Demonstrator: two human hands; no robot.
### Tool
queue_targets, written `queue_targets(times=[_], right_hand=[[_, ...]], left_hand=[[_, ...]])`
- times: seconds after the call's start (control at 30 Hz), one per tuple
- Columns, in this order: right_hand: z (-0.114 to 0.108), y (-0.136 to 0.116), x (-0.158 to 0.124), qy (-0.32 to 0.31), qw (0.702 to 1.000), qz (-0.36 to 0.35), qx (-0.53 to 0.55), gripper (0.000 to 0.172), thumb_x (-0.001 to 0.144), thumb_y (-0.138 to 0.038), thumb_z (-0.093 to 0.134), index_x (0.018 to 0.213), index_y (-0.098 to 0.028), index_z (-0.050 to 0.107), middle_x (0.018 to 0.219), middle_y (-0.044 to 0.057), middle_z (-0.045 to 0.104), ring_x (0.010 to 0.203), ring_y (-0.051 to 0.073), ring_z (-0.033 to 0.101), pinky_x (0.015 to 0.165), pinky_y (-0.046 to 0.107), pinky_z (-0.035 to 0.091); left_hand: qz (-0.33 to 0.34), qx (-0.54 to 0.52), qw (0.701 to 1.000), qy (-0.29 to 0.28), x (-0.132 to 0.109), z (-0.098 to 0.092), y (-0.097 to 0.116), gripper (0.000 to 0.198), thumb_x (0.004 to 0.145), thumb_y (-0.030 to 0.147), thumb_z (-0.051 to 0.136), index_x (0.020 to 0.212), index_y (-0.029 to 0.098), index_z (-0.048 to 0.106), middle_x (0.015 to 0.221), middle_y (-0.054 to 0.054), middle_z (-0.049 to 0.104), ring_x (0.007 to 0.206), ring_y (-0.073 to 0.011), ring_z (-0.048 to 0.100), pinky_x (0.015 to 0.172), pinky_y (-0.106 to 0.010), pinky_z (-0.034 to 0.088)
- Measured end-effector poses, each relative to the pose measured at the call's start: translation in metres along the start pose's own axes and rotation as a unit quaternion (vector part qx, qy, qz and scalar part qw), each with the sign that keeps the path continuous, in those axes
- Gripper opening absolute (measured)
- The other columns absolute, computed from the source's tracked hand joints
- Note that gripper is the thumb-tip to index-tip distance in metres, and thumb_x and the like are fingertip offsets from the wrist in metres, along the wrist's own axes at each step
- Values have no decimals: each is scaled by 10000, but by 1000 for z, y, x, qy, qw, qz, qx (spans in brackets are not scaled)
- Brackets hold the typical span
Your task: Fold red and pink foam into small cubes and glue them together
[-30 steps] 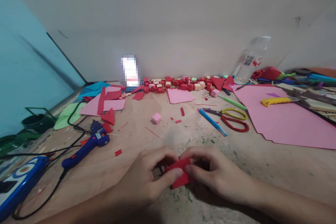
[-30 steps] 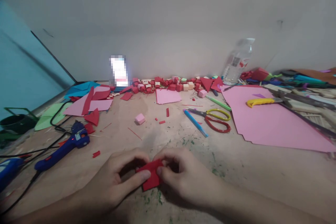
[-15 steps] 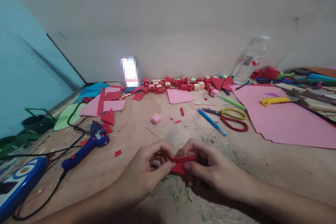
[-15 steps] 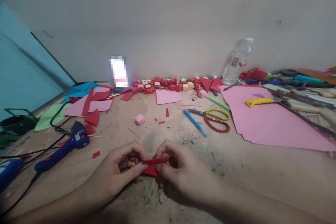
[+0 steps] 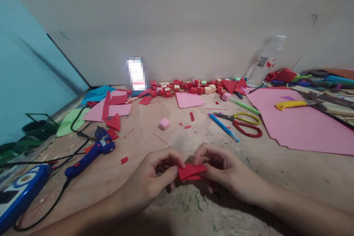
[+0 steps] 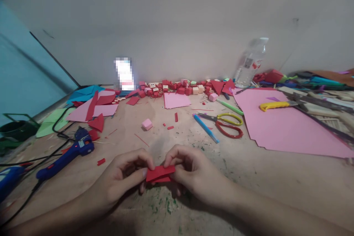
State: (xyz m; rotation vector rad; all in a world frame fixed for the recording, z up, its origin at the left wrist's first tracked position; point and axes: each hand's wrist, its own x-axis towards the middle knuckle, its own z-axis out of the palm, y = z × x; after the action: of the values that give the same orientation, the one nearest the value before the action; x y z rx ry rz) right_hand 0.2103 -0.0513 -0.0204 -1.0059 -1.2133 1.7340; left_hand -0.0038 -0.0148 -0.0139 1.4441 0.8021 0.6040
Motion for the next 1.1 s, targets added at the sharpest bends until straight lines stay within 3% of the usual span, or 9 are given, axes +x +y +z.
queue_targets(times=[0.17, 0.43, 0.57, 0.73, 0.93, 1.1], right_hand=[[-1, 4, 0, -16, 1000, 11, -18, 269, 831, -363, 786, 900, -182, 600, 585, -50, 584, 478, 82, 476, 468, 200, 336], [-3, 1, -6, -65, 998, -2, -5, 431, 805, -465, 859, 1028, -171, 636, 686, -43, 582, 573, 95, 504, 530, 214, 383], [3, -2, -4, -17, 1000, -15, 5, 411, 839, -492, 830, 971, -182, 594, 708, -57, 570, 549, 66, 444, 515, 194, 356], [9, 6, -3, -14, 998, 45, -50, 412, 875, -544, 745, 790, -165, 608, 581, -49, 532, 477, 78, 436, 451, 206, 320], [9, 8, -3, 6, 996, 58, -62, 474, 862, -610, 717, 705, -174, 619, 533, -34, 540, 446, 88, 440, 445, 225, 301], [9, 6, -1, 17, 998, 63, 5, 440, 835, -583, 775, 789, -161, 655, 632, -7, 620, 499, 79, 461, 486, 221, 311]], left_hand=[[16, -7, 1000, 4, -2, -4, -3, 227, 938, 345, 567, 900, 144, 666, 659, 19, 561, 592, -121, 538, 586, -234, 421], [22, 66, 997, 38, 0, 1, -3, 117, 922, 269, 613, 924, 166, 668, 781, -5, 635, 624, -128, 566, 570, -233, 465], [82, 158, 983, 38, -4, 2, -3, 124, 937, 213, 580, 906, 176, 694, 779, -12, 673, 675, -141, 600, 601, -232, 457], [170, 219, 961, -2, -5, 2, -6, 172, 950, 139, 547, 916, 183, 710, 778, -6, 731, 674, -136, 660, 613, -216, 469], [145, 228, 963, 8, -5, 3, -3, 116, 967, 246, 629, 931, 176, 714, 802, -30, 755, 693, -161, 681, 619, -237, 490], [161, 254, 954, 5, -4, 1, 0, 64, 900, 232, 722, 936, 182, 739, 833, -40, 748, 738, -173, 670, 693, -260, 510]])
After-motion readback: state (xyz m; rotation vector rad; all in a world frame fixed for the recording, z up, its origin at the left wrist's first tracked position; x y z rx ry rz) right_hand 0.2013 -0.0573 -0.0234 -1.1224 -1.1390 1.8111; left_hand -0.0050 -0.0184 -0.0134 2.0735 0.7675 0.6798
